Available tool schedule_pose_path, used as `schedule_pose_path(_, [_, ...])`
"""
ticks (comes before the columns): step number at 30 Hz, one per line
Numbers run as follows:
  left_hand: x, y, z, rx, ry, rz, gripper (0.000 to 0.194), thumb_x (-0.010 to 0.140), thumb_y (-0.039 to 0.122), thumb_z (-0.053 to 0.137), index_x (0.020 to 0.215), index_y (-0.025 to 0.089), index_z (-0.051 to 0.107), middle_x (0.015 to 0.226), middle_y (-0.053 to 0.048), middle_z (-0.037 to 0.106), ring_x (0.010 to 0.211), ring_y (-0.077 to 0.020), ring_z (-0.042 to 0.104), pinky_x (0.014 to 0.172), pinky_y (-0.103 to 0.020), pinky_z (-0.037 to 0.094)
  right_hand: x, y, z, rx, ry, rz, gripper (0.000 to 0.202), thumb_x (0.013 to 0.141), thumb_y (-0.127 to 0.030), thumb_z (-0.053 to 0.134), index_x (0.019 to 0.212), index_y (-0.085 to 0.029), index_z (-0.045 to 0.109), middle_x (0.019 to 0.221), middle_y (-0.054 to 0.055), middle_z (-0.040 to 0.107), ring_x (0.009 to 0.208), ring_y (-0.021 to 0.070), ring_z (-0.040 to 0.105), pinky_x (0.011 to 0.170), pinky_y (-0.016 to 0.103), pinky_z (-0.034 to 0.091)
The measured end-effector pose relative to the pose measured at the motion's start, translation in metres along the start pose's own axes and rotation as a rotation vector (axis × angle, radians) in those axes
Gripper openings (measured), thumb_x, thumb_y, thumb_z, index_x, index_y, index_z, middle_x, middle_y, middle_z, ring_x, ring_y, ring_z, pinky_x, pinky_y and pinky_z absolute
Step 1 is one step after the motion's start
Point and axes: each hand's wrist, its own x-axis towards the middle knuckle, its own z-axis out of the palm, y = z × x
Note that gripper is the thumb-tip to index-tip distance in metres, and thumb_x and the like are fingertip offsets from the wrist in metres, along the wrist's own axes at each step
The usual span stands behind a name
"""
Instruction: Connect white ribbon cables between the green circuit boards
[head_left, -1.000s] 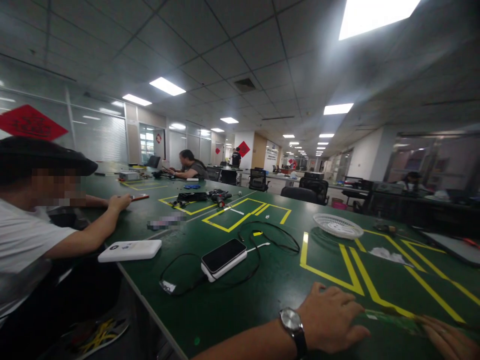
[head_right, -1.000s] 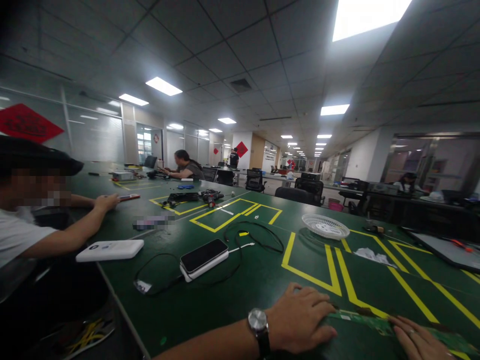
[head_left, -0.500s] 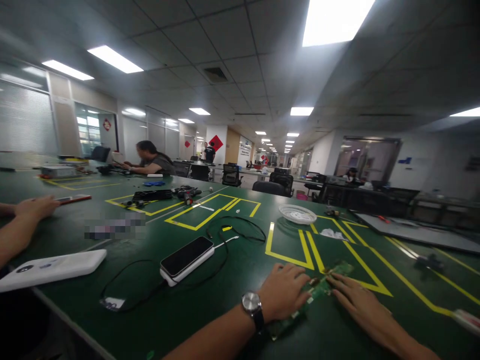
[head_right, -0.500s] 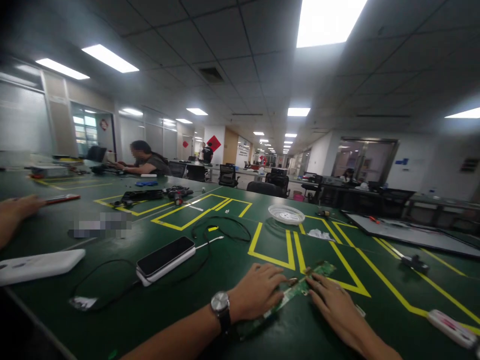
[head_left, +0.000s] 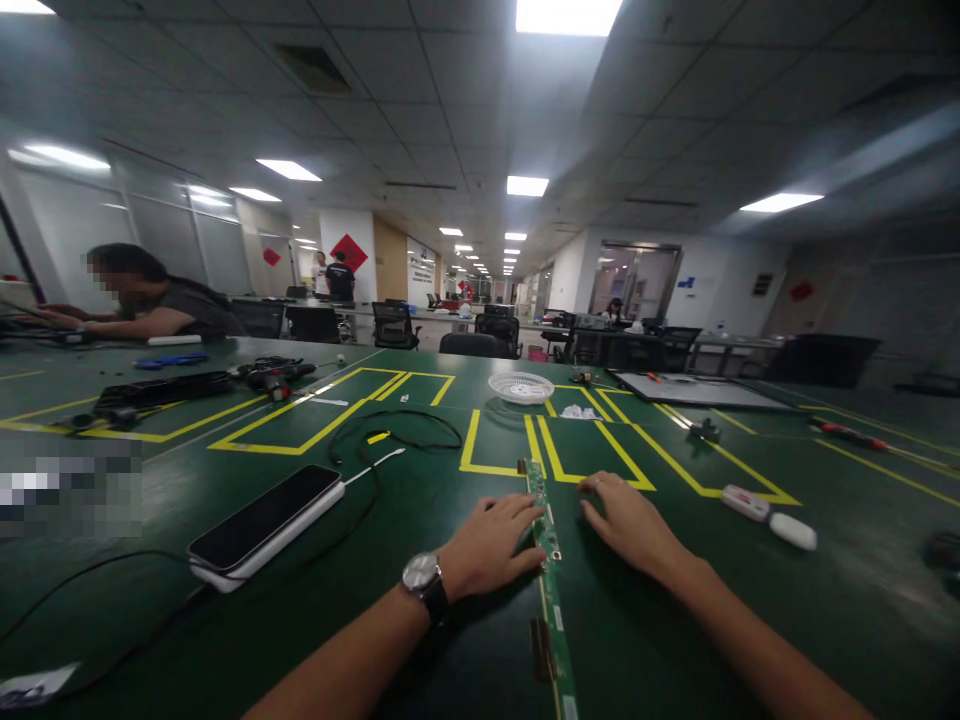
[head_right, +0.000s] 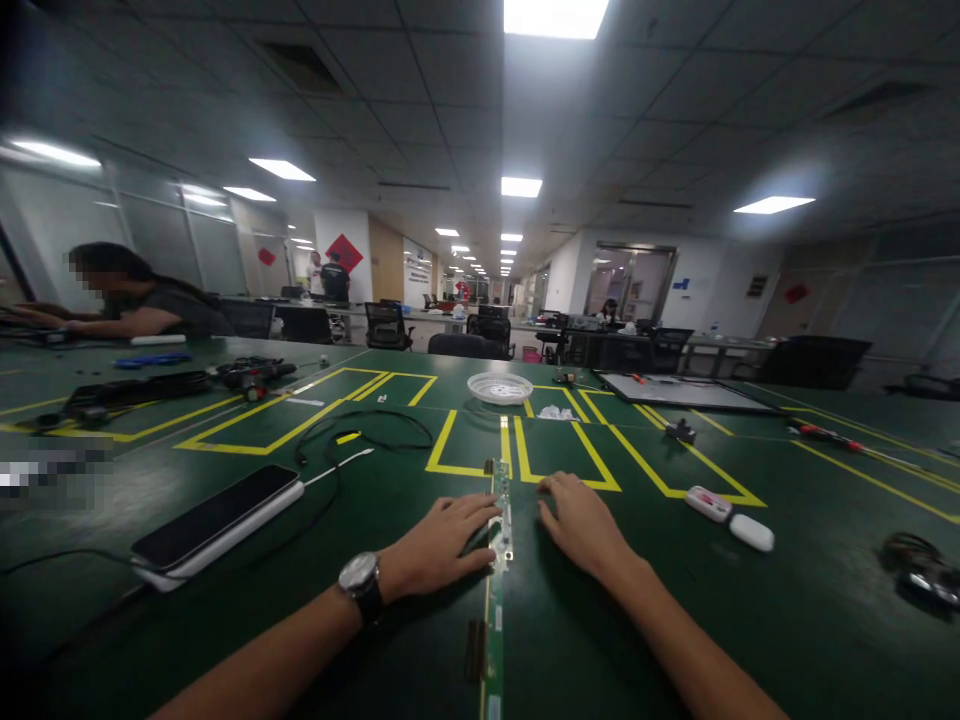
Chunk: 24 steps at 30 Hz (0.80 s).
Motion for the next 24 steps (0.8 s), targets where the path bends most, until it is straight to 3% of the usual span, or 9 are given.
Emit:
schedule_pose_path(3, [-0.001, 0.003, 0.0, -0.008, -0.003, 0.011, 0.053, 0.097, 0.049, 0.047, 0.144, 0.026, 0.04, 0.152, -0.009, 0.04, 0.139, -0.0265, 0.036, 0.11, -0.047, 0.03, -0.003, 0.027, -0.005, -0.203, -0.019, 0.251, 0.034, 0.09, -0.037, 0.049, 0.103, -0.012, 0.068, 0.106, 0.019, 0.066, 0.102, 0.0346, 0.061, 0.086, 0.048, 0.049])
schedule_pose_path(6, [-0.001, 0.004, 0.0, 0.0, 0.002, 0.021, 0.053, 0.096, 0.051, 0.046, 0.142, 0.026, 0.043, 0.152, -0.009, 0.04, 0.139, -0.0275, 0.036, 0.109, -0.048, 0.031, -0.007, 0.04, -0.006, -0.185, -0.101, 0.319, 0.035, 0.089, -0.043, 0.049, 0.097, -0.014, 0.069, 0.103, 0.017, 0.067, 0.097, 0.0335, 0.063, 0.078, 0.043, 0.049])
schedule_pose_path(12, [-0.001, 0.004, 0.0, 0.016, -0.01, 0.025, 0.054, 0.095, 0.055, 0.045, 0.142, 0.027, 0.045, 0.151, -0.008, 0.041, 0.139, -0.0297, 0.037, 0.109, -0.051, 0.03, -0.008, 0.029, -0.003, 0.019, -0.1, 0.218, 0.027, 0.085, -0.04, 0.057, 0.097, -0.019, 0.069, 0.097, 0.01, 0.07, 0.091, 0.0247, 0.065, 0.073, 0.031, 0.048])
schedule_pose_path(17, [-0.002, 0.006, -0.003, 0.026, -0.004, 0.039, 0.053, 0.094, 0.056, 0.046, 0.139, 0.027, 0.049, 0.149, -0.008, 0.044, 0.136, -0.0303, 0.04, 0.107, -0.05, 0.032, -0.009, 0.02, -0.004, 0.132, -0.124, 0.08, 0.025, 0.087, -0.035, 0.055, 0.101, -0.02, 0.069, 0.097, 0.008, 0.068, 0.087, 0.0224, 0.062, 0.074, 0.032, 0.047])
schedule_pose_path(24, [-0.003, 0.004, -0.003, 0.031, -0.009, 0.063, 0.054, 0.093, 0.055, 0.048, 0.139, 0.026, 0.049, 0.149, -0.008, 0.045, 0.136, -0.0308, 0.04, 0.106, -0.05, 0.034, -0.009, -0.013, 0.001, 0.215, -0.124, -0.047, 0.017, 0.086, -0.03, 0.058, 0.095, -0.022, 0.069, 0.096, 0.006, 0.066, 0.089, 0.0208, 0.059, 0.078, 0.032, 0.045])
